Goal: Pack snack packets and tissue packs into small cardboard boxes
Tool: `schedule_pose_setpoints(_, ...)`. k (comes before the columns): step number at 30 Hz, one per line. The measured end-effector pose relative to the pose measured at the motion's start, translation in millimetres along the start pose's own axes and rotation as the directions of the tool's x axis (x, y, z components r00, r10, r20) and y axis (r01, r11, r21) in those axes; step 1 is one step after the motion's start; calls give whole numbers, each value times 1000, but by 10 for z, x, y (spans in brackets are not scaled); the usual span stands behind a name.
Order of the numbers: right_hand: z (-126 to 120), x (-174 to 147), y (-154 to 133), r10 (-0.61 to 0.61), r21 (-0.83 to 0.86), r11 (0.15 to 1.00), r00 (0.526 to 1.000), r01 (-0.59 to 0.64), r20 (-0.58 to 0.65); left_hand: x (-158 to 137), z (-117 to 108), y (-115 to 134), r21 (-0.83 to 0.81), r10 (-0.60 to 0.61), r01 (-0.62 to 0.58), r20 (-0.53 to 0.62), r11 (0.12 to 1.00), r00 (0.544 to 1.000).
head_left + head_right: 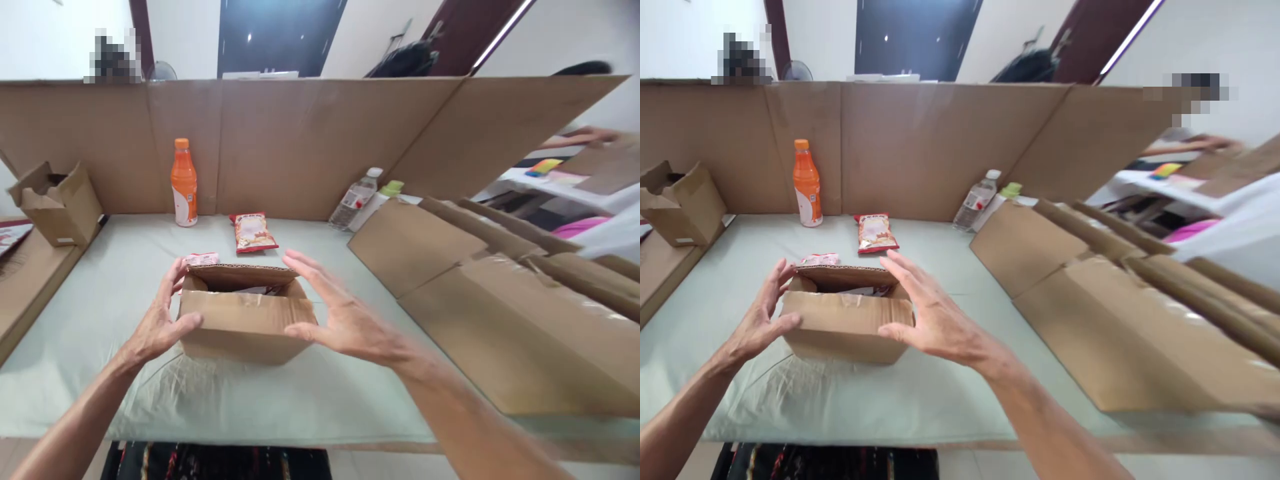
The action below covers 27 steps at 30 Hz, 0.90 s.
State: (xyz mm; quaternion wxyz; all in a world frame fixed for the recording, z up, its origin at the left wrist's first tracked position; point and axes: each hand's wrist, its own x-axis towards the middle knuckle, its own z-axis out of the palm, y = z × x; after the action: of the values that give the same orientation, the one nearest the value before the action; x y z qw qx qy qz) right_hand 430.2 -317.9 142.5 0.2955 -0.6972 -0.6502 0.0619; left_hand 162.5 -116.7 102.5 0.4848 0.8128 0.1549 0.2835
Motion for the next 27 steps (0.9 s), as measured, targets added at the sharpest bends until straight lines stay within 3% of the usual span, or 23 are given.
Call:
schedule_pose_setpoints(4, 272, 1, 72, 161, 153, 978, 981, -144, -110, 1, 35, -1, 1, -83, 83, 6, 997, 997)
schedule_pose_setpoints(8, 381, -48, 187, 96, 233, 971, 986, -62, -139, -20, 32, -40, 76, -89, 91, -19, 993, 996)
schedule_pose_setpoints(11, 339, -178, 288, 31, 200, 979, 999, -25, -29, -48, -33, -57, 149, -75, 71, 19, 986, 997)
schedule_pose_setpoints(16, 301, -362, 430, -23, 113, 994, 992, 9, 126, -113, -220, 66, 277, -97, 37, 204, 960, 974)
schedule_pose_setpoints(19, 360, -345, 475, -59, 89, 995, 994, 50, 96, -131, -311, 192, 450, -74, -48, 251, 892, 965)
schedule_pose_setpoints(23, 439, -255, 491, -138, 83, 987, 990, 138, -10, -93, -403, 253, 681, -37, -181, 293, 709, 955)
schedule_pose_setpoints(27, 439, -221, 545, -210, 32, 976, 969, 216, -133, 131, -423, 135, 703, 88, -343, 373, 623, 924)
